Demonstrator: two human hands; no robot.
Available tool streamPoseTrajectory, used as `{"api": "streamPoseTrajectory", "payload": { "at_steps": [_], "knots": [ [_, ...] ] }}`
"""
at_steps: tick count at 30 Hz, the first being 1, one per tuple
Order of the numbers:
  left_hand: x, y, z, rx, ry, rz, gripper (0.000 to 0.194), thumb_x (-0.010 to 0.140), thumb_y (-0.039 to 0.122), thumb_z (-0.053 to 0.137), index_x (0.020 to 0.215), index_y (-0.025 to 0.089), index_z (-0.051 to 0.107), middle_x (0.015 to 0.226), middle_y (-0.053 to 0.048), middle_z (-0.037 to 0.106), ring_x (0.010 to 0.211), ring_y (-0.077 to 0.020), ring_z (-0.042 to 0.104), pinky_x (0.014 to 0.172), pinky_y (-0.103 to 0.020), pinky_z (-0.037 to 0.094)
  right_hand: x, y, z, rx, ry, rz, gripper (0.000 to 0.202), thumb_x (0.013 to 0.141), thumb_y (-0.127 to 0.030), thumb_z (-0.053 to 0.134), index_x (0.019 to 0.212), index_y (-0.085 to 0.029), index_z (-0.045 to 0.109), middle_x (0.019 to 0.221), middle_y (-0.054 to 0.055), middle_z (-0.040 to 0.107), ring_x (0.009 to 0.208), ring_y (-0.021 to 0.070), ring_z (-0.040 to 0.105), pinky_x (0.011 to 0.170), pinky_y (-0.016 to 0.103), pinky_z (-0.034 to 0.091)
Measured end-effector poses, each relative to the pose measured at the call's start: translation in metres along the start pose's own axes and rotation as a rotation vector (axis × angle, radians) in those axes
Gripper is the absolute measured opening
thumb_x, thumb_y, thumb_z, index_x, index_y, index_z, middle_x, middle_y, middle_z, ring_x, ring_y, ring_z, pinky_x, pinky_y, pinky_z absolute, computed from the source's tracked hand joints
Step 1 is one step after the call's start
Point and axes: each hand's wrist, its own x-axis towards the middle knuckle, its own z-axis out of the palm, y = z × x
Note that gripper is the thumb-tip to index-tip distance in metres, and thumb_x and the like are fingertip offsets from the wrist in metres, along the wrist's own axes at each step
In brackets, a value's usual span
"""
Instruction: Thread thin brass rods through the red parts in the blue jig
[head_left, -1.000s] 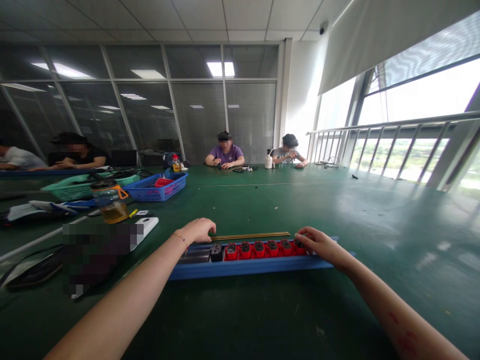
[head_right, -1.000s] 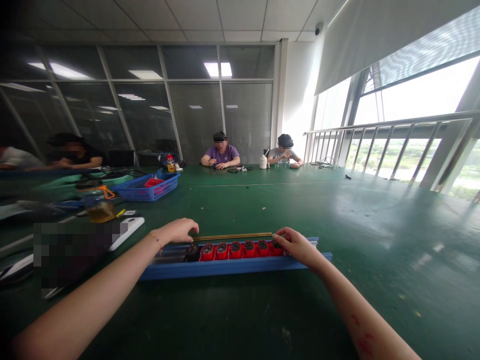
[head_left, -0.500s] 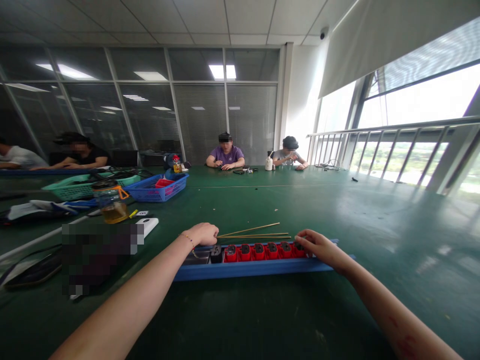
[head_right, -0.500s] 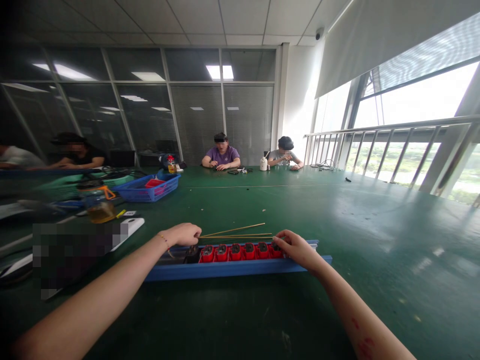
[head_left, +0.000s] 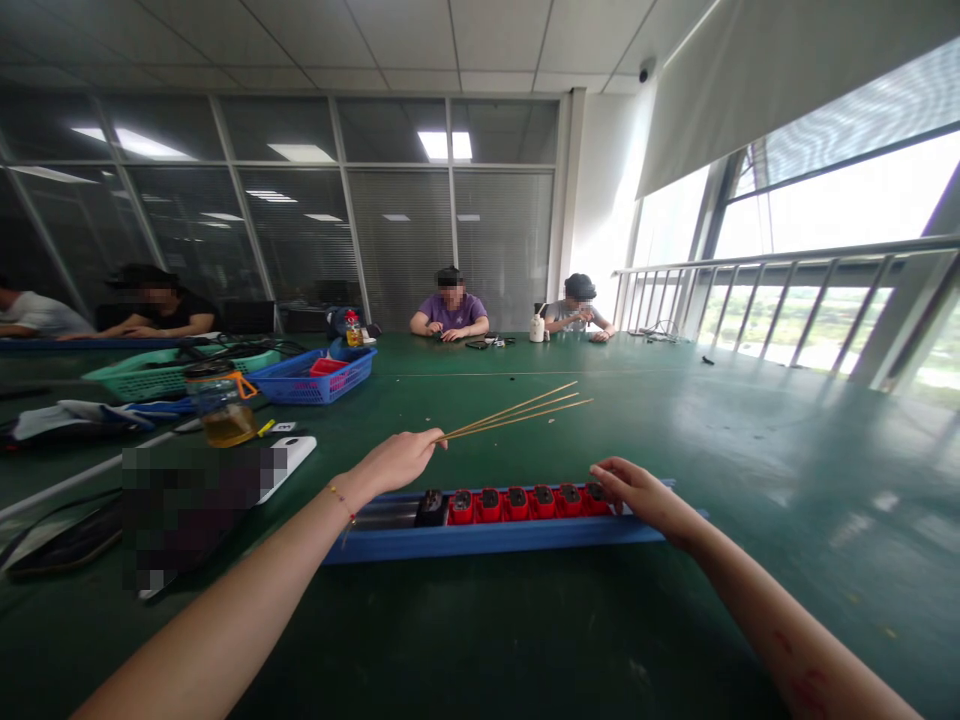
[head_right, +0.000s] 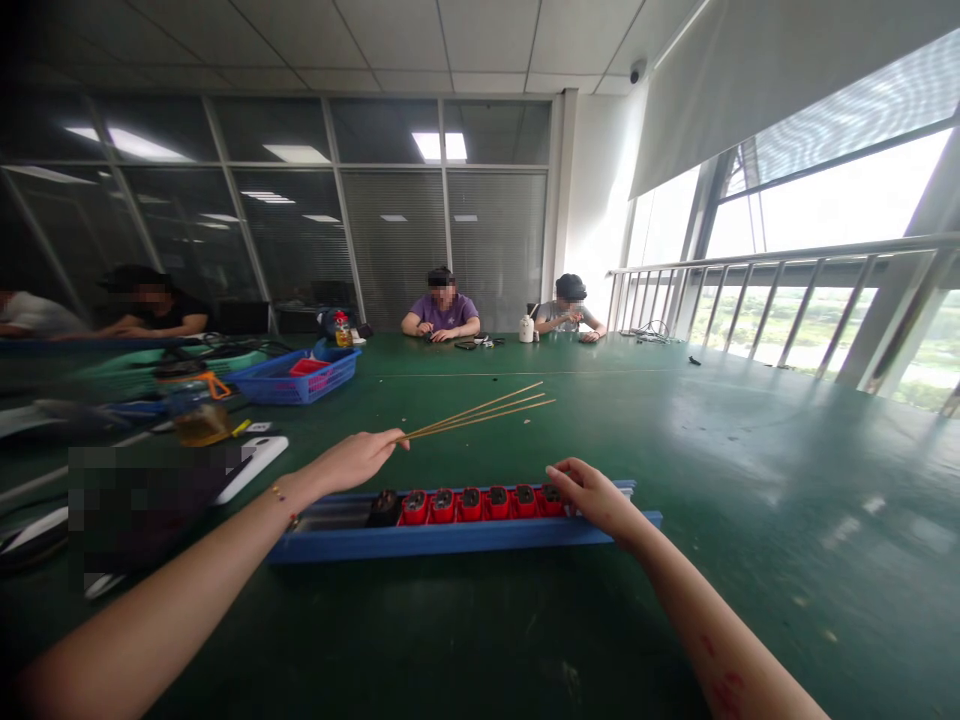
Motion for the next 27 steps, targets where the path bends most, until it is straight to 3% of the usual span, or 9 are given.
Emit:
{"api": "streamPoseTrajectory", "payload": {
  "at_steps": [6,12,17,22,27],
  "knots": [
    [-0.028,0.008,0.0,0.021,0.086,0.101,0.033,0.086,0.029,0.028,0.109,0.032,0.052,0.106,0.003,0.06,0.089,-0.0169,0.058,0.075,-0.026,0.039,-0.004,-0.008,-0.003,0.212,0.081,0.015,0.047,0.08,-0.06,0.033,0.106,-0.023,0.049,0.067,-0.002,0.053,0.059,0.012,0.051,0.059,0.026,0.04],
    [-0.046,0.012,0.012,-0.007,0.11,0.107,0.035,0.085,0.023,0.028,0.109,0.031,0.052,0.104,0.003,0.06,0.09,-0.0148,0.056,0.078,-0.025,0.04,0.0,-0.005,0.002,0.259,0.195,0.002,0.038,0.076,-0.058,0.043,0.08,-0.02,0.05,0.053,-0.007,0.042,0.047,0.0087,0.039,0.047,0.021,0.033],
    [-0.052,0.014,0.013,0.014,0.15,0.108,0.036,0.086,0.02,0.027,0.109,0.029,0.052,0.1,0.001,0.06,0.086,-0.0143,0.056,0.076,-0.025,0.04,0.002,-0.003,0.005,0.202,0.133,-0.02,0.035,0.08,-0.054,0.041,0.083,-0.02,0.049,0.053,-0.006,0.044,0.047,0.0092,0.041,0.045,0.021,0.031],
    [-0.055,0.019,0.012,0.064,0.194,0.116,0.036,0.086,0.018,0.027,0.109,0.028,0.052,0.095,0.0,0.06,0.085,-0.0141,0.056,0.075,-0.025,0.04,0.001,0.0,0.002,0.183,0.04,-0.037,0.032,0.079,-0.049,0.046,0.069,-0.019,0.046,0.054,-0.006,0.042,0.047,0.0075,0.038,0.047,0.02,0.031],
    [-0.055,0.021,0.014,0.107,0.165,0.076,0.036,0.085,0.017,0.027,0.111,0.027,0.05,0.097,-0.001,0.06,0.087,-0.0154,0.056,0.075,-0.027,0.039,0.003,0.002,0.007,0.072,0.086,-0.01,0.033,0.077,-0.053,0.045,0.073,-0.02,0.046,0.05,-0.008,0.035,0.043,0.0079,0.032,0.041,0.02,0.025]
  ]
}}
